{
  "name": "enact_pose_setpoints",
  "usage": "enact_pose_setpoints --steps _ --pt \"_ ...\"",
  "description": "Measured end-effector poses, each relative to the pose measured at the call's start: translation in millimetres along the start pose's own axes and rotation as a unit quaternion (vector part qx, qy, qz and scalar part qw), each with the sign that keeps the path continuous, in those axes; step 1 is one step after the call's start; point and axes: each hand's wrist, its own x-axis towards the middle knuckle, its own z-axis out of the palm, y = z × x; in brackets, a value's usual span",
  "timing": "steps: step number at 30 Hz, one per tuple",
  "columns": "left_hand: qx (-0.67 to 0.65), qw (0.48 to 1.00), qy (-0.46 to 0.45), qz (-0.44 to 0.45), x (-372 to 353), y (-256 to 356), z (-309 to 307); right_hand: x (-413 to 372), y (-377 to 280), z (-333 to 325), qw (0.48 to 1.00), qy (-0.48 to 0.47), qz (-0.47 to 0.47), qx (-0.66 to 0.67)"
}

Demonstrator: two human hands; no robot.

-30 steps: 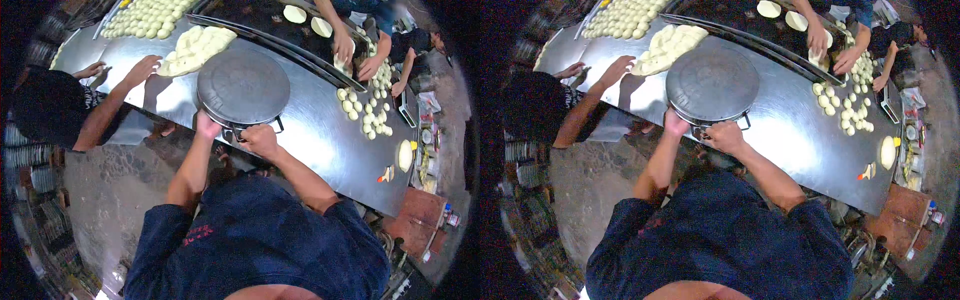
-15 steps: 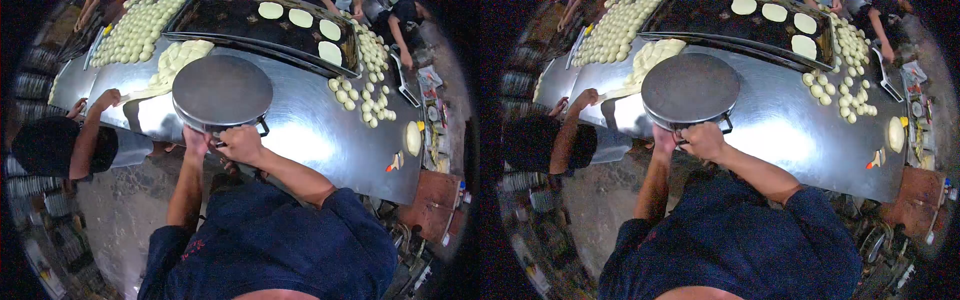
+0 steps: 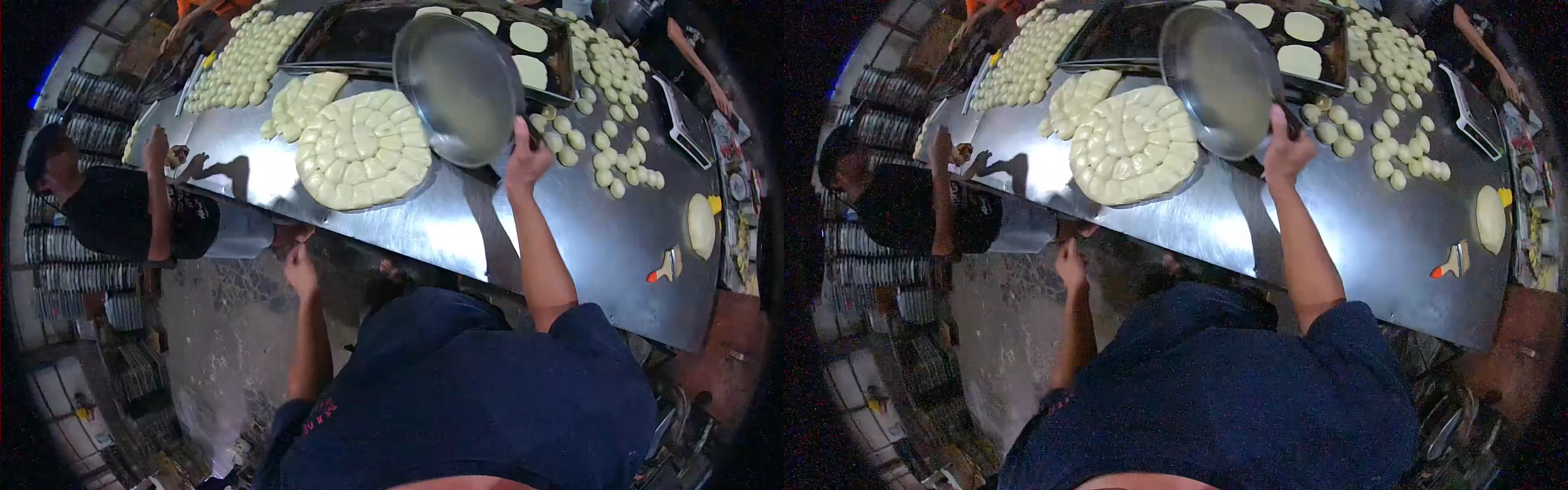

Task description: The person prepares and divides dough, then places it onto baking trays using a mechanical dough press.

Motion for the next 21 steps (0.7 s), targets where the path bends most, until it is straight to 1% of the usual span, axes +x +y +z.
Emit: enact_pose_setpoints --steps 1,2,3,4,5,6,7,8,10,11,12,14,15,16,17,18,19,20,21 --pt "-0.004 1.000 -0.001 0.004 -19.2 0.1 -3.6 -6.1 3.2 -18.0 0.999 0.032 0.020 0.010" --pt "-0.059 0.997 -0.025 -0.050 -41.0 3.6 -4.1 -14.1 10.5 -36.9 0.997 0.062 0.039 0.022" --pt "-0.114 0.987 -0.049 -0.105 -58.6 3.5 -6.9 -24.8 17.2 -57.2 0.991 0.089 0.091 0.048" --pt "-0.119 0.986 -0.050 -0.102 -67.8 -8.0 -8.9 -34.9 17.2 -77.4 0.980 0.116 0.145 0.075" --pt "-0.151 0.982 -0.096 -0.064 -71.2 -26.0 -5.9 -41.6 7.8 -97.7 0.975 0.138 0.160 0.072" --pt "-0.180 0.973 -0.144 -0.025 -74.6 -29.5 -4.2 -49.2 -11.3 -114.1 0.968 0.164 0.174 0.069" --pt "-0.133 0.979 -0.155 0.002 -78.8 -33.4 1.3 -54.0 -31.9 -131.5 0.960 0.197 0.192 0.059" --pt "-0.132 0.977 -0.166 0.010 -89.0 -21.6 4.6 -56.7 -29.2 -157.0 0.945 0.213 0.228 0.098" --pt "-0.160 0.956 -0.245 0.007 -112.5 11.2 7.0 -67.7 -57.3 -199.3 0.933 0.220 0.268 0.093" --pt "-0.128 0.951 -0.282 0.008 -113.5 15.1 14.0 -74.3 -71.6 -215.5 0.922 0.233 0.293 0.093" --pt "-0.126 0.944 -0.305 0.019 -114.6 22.8 22.7 -81.0 -78.4 -232.3 0.907 0.254 0.321 0.099" --pt "-0.169 0.915 -0.366 0.027 -135.1 27.3 37.9 -98.4 -80.3 -270.7 0.851 0.309 0.398 0.149" --pt "-0.170 0.916 -0.363 0.018 -153.9 42.1 44.5 -106.5 -73.4 -290.8 0.825 0.334 0.436 0.135" --pt "-0.155 0.918 -0.364 0.025 -174.1 60.9 50.9 -119.3 -62.9 -311.8 0.818 0.311 0.457 0.160" --pt "-0.153 0.910 -0.384 0.027 -189.2 69.9 62.7 -129.8 -49.8 -326.9 0.802 0.321 0.488 0.125" --pt "-0.147 0.901 -0.406 0.037 -201.2 81.5 75.6 -137.3 -45.1 -337.0 0.789 0.304 0.523 0.104" --pt "-0.131 0.896 -0.423 0.040 -214.8 94.6 89.6 -150.2 -40.3 -340.1 0.841 0.250 0.473 0.081" --pt "-0.095 0.897 -0.427 0.064 -224.5 103.6 108.3 -157.7 -34.6 -348.8 0.834 0.210 0.501 0.094" --pt "-0.071 0.902 -0.407 0.128 -229.6 104.1 133.4 -161.8 -47.3 -340.6 0.849 0.210 0.482 0.060"
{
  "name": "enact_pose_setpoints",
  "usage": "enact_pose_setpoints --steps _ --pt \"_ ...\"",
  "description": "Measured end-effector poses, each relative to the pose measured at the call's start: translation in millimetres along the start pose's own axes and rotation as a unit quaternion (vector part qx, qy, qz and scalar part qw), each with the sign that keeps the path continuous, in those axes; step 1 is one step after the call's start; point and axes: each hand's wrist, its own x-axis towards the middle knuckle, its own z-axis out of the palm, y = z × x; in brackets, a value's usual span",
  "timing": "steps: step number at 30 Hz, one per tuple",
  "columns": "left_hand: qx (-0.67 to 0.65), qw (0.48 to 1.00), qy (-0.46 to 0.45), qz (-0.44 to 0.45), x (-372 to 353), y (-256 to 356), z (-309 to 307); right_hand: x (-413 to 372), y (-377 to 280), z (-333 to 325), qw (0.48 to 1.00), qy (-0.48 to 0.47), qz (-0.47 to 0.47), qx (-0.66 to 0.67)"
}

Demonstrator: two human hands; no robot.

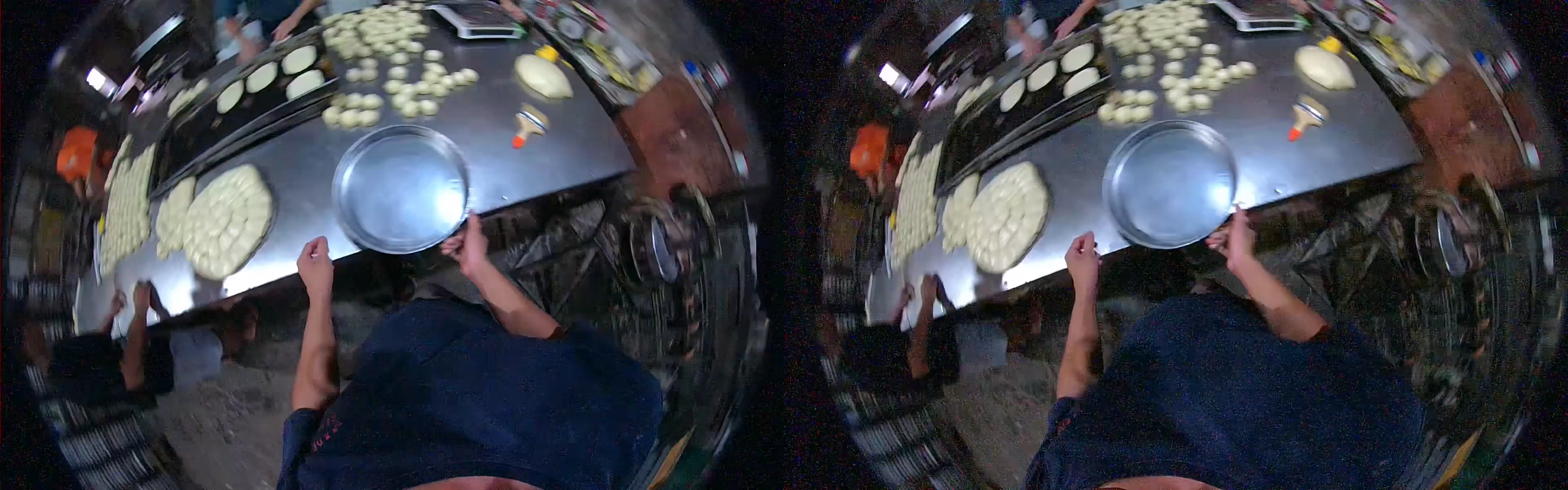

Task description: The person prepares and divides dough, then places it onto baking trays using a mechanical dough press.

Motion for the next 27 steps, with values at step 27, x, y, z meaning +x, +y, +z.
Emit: enact_pose_setpoints --steps 27 --pt "0.255 0.939 0.186 0.139 42.7 -38.1 98.2 333.3 -334.8 -95.6 0.538 -0.017 -0.458 -0.708"
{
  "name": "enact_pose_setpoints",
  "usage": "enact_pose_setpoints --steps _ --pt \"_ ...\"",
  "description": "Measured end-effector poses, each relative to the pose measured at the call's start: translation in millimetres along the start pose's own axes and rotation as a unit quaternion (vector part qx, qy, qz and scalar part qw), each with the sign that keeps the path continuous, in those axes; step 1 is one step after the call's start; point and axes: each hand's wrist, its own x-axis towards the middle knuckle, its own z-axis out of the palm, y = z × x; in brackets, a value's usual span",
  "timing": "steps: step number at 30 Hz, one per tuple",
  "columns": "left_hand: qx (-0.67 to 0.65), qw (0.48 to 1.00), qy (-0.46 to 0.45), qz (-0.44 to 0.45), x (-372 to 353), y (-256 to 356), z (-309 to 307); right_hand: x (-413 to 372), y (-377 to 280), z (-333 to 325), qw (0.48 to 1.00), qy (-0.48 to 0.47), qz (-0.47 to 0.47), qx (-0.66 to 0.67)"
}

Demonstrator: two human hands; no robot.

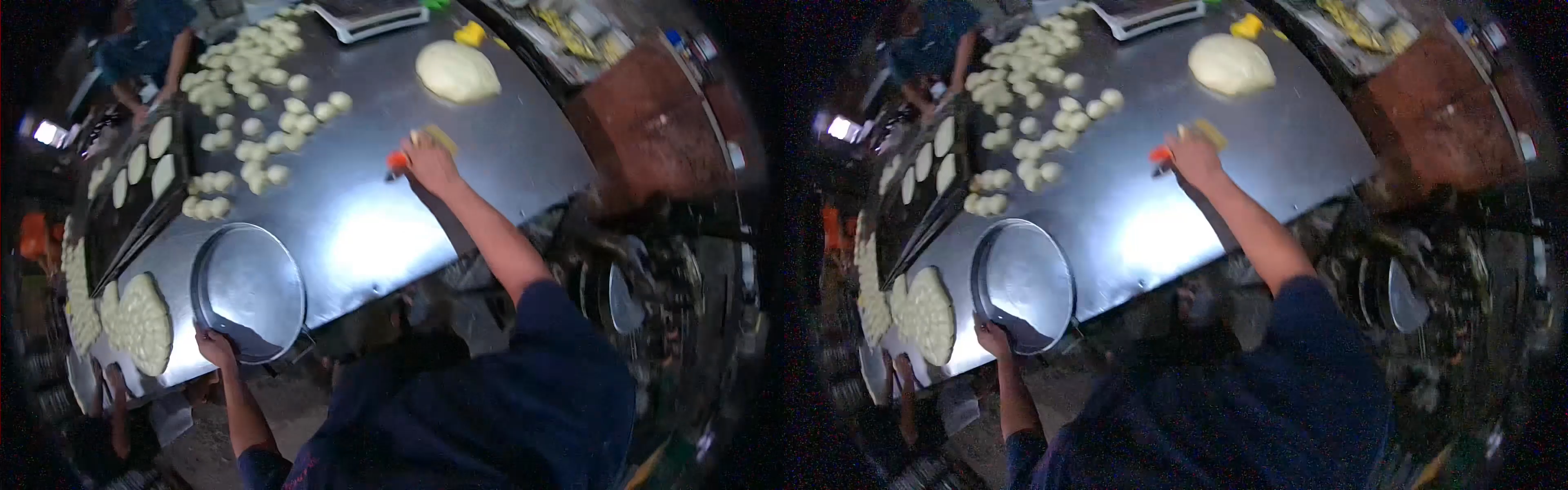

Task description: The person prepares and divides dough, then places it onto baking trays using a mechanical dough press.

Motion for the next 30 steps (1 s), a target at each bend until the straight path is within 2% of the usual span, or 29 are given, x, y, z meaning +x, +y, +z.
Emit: enact_pose_setpoints --steps 1,2,3,4,5,6,7,8,9,11,12,13,15,16,17,18,19,20,21,22,24,26,29,30 --pt "0.059 0.993 0.045 0.091 -9.2 33.1 1.9 5.9 -23.1 -48.0 0.992 -0.063 0.014 -0.107" --pt "0.102 0.994 0.020 -0.031 -15.8 48.5 1.6 0.3 -8.4 -43.5 0.999 0.010 0.041 0.015" --pt "0.100 0.993 0.022 -0.061 -23.5 69.3 0.0 6.2 12.0 -45.8 0.984 0.085 0.058 0.143" --pt "0.145 0.989 0.015 -0.026 -27.1 64.5 0.0 7.0 6.2 -70.8 0.970 0.050 0.176 0.158" --pt "0.105 0.994 0.033 -0.010 -6.6 29.9 2.8 12.8 -11.9 -68.1 0.944 0.111 0.187 0.248" --pt "0.121 0.992 0.025 -0.021 -10.6 35.4 3.4 13.1 2.8 -50.0 0.859 0.150 0.217 0.438" --pt "0.108 0.993 0.037 -0.026 -12.3 29.7 4.1 -2.7 -20.0 -67.5 0.680 0.130 0.266 0.671" --pt "0.014 0.987 -0.014 -0.161 -10.9 0.4 15.2 -9.5 -28.4 -64.3 0.631 0.069 0.254 0.729" --pt "-0.020 0.984 -0.027 -0.172 -9.9 0.4 24.2 -15.5 -17.1 -33.0 0.578 0.011 0.133 0.805" --pt "0.027 0.990 0.039 -0.136 -20.3 14.4 33.4 -43.3 -101.8 -37.4 0.600 -0.066 0.167 0.779" --pt "0.051 0.986 0.085 -0.135 -28.7 20.0 36.2 -31.4 -87.5 2.5 0.606 -0.251 0.058 0.753" --pt "0.061 0.979 0.138 -0.137 -37.3 22.2 28.6 -66.2 -165.5 -5.7 0.607 -0.288 -0.009 0.740" --pt "0.043 0.974 0.184 -0.122 -41.9 25.8 12.7 -103.1 -244.4 19.9 0.669 -0.322 -0.093 0.664" --pt "0.018 0.976 0.185 -0.111 -36.9 28.0 16.1 -118.4 -269.3 35.3 0.696 -0.321 -0.137 0.627" --pt "-0.010 0.976 0.153 -0.153 -37.6 23.8 19.2 -129.1 -292.2 59.2 0.699 -0.319 -0.190 0.611" --pt "-0.043 0.966 0.107 -0.230 -41.1 37.1 8.6 -154.4 -335.2 33.2 0.783 -0.309 -0.221 0.493" --pt "-0.026 0.967 0.067 -0.245 -30.3 63.8 -2.0 -143.5 -372.9 32.1 0.783 -0.349 -0.241 0.456" --pt "-0.037 0.974 0.129 -0.181 -27.2 47.1 9.3 -141.6 -404.0 39.0 0.759 -0.372 -0.254 0.470" --pt "-0.028 0.968 0.113 -0.223 -25.2 47.7 -5.5 -144.3 -437.3 49.4 0.780 -0.313 -0.314 0.442" --pt "-0.043 0.970 0.114 -0.210 -23.6 39.8 -4.2 -132.5 -460.7 57.7 0.803 -0.304 -0.305 0.411" --pt "-0.013 0.982 0.096 -0.163 -23.2 43.8 -10.0 -91.5 -487.5 73.7 0.813 -0.256 -0.344 0.394" --pt "-0.004 0.983 0.084 -0.163 -23.9 40.4 -10.9 -57.8 -497.6 79.0 0.832 -0.209 -0.322 0.399" --pt "0.009 0.982 0.064 -0.177 -25.5 44.8 -11.8 -17.0 -452.5 73.3 0.869 -0.181 -0.283 0.362" --pt "0.009 0.979 0.070 -0.189 -24.5 47.9 -13.2 -13.2 -425.0 64.2 0.898 -0.137 -0.323 0.266"
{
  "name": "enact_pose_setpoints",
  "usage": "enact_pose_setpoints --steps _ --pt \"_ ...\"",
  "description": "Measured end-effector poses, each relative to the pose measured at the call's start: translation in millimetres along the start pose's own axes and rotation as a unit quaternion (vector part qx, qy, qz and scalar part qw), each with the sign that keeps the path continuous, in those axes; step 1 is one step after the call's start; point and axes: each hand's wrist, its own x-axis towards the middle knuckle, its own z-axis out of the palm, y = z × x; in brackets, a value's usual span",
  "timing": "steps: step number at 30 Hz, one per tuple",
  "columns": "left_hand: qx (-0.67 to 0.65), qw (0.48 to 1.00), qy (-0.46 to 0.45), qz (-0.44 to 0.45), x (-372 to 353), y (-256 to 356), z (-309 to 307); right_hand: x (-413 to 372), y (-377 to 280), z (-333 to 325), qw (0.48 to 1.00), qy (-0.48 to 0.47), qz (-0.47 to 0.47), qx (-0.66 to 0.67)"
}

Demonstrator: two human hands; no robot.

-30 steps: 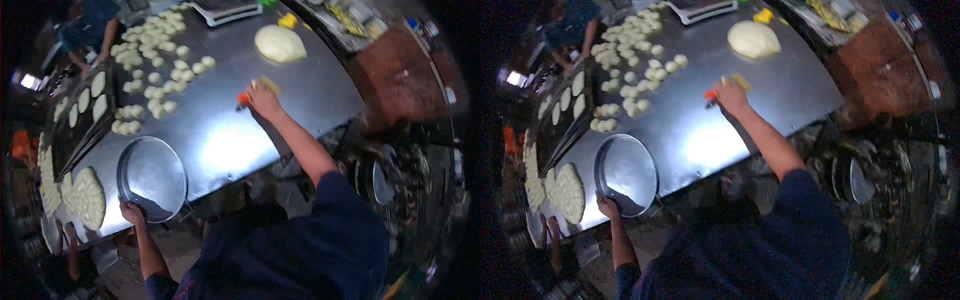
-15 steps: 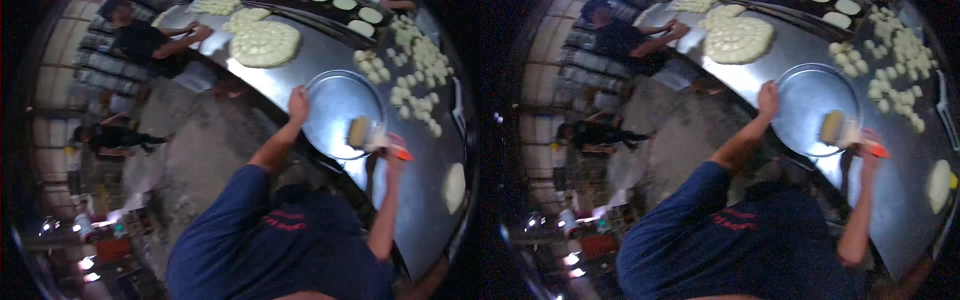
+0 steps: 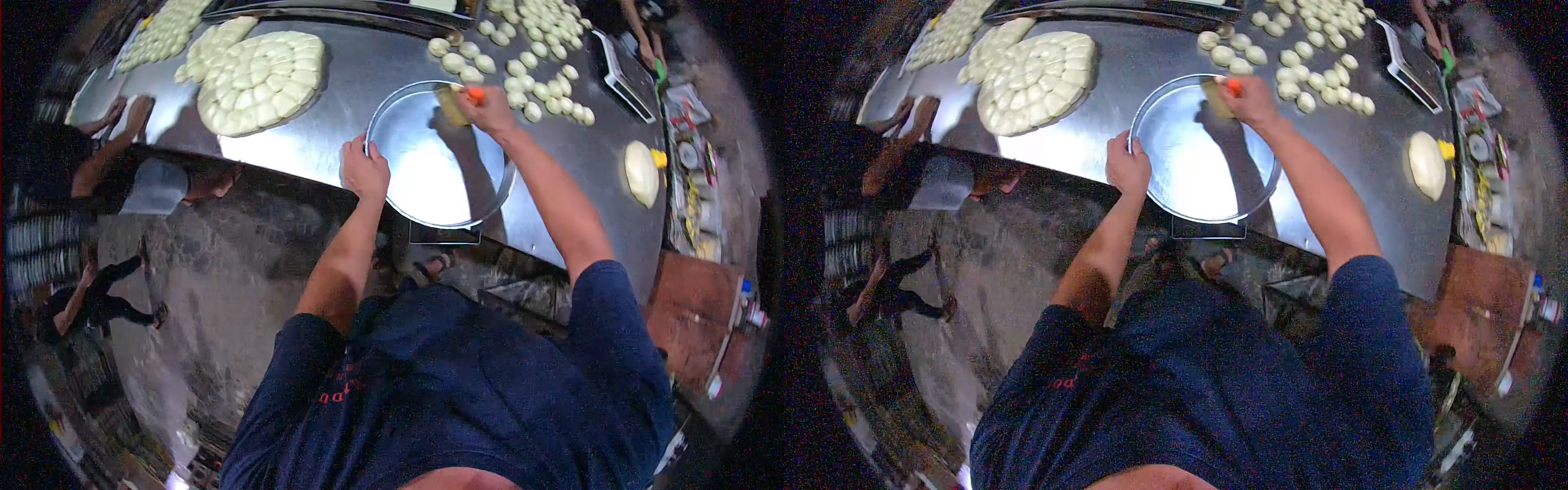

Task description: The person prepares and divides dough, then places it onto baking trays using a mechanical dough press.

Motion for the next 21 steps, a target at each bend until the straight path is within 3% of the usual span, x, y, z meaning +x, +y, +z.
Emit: enact_pose_setpoints --steps 1,3,4,5,7,8,9,10,12,13,14,16,17,18,21 --pt "-0.010 1.000 0.002 -0.009 0.0 2.1 0.4 -12.1 10.3 -17.7 0.993 -0.001 -0.029 -0.114" --pt "-0.018 1.000 -0.002 -0.014 -1.4 5.6 0.6 -84.1 16.1 -21.3 0.977 0.029 -0.060 -0.202" --pt "-0.020 1.000 0.002 -0.020 -0.4 6.6 0.8 -121.6 2.0 -18.7 0.980 0.025 -0.006 -0.199" --pt "-0.028 0.999 -0.002 -0.031 -0.4 8.7 0.3 -153.6 -14.8 -14.2 0.988 0.006 0.048 -0.148" --pt "-0.025 0.999 0.007 -0.024 2.5 4.2 5.2 -171.5 -96.3 -1.3 0.997 0.022 0.056 -0.057" --pt "-0.019 1.000 0.021 -0.012 3.1 2.0 9.6 -178.0 -119.4 14.0 0.987 -0.024 0.157 0.017" --pt "-0.012 1.000 0.012 -0.011 -1.0 2.5 7.1 -176.8 -132.4 29.8 0.975 -0.067 0.178 0.115" --pt "-0.056 0.998 0.028 0.000 0.9 -7.1 15.0 -162.0 -151.6 47.4 0.960 -0.022 0.193 0.200" --pt "-0.122 0.992 0.029 -0.019 1.9 -25.5 28.6 -118.6 -141.7 80.2 0.952 0.044 0.118 0.279" --pt "-0.142 0.990 0.009 -0.027 1.2 -22.2 24.7 -93.7 -128.6 87.0 0.943 0.028 0.144 0.298" --pt "-0.181 0.983 -0.005 -0.025 3.6 -24.7 28.4 -68.9 -122.6 76.9 0.953 0.035 0.158 0.255" --pt "-0.055 0.998 -0.005 0.044 1.3 -8.1 12.1 -29.5 -76.9 65.7 0.984 0.153 0.055 0.069" --pt "-0.014 0.999 -0.022 0.034 2.3 -5.5 10.8 -18.5 -56.3 56.8 0.964 0.209 0.125 0.111" --pt "-0.014 0.998 -0.026 0.051 3.3 -6.9 10.9 -18.9 -47.7 38.9 0.965 0.209 0.142 0.076" --pt "-0.034 0.999 -0.003 0.041 2.3 -8.5 13.8 -68.1 -37.4 -7.3 0.980 0.189 0.059 0.013"
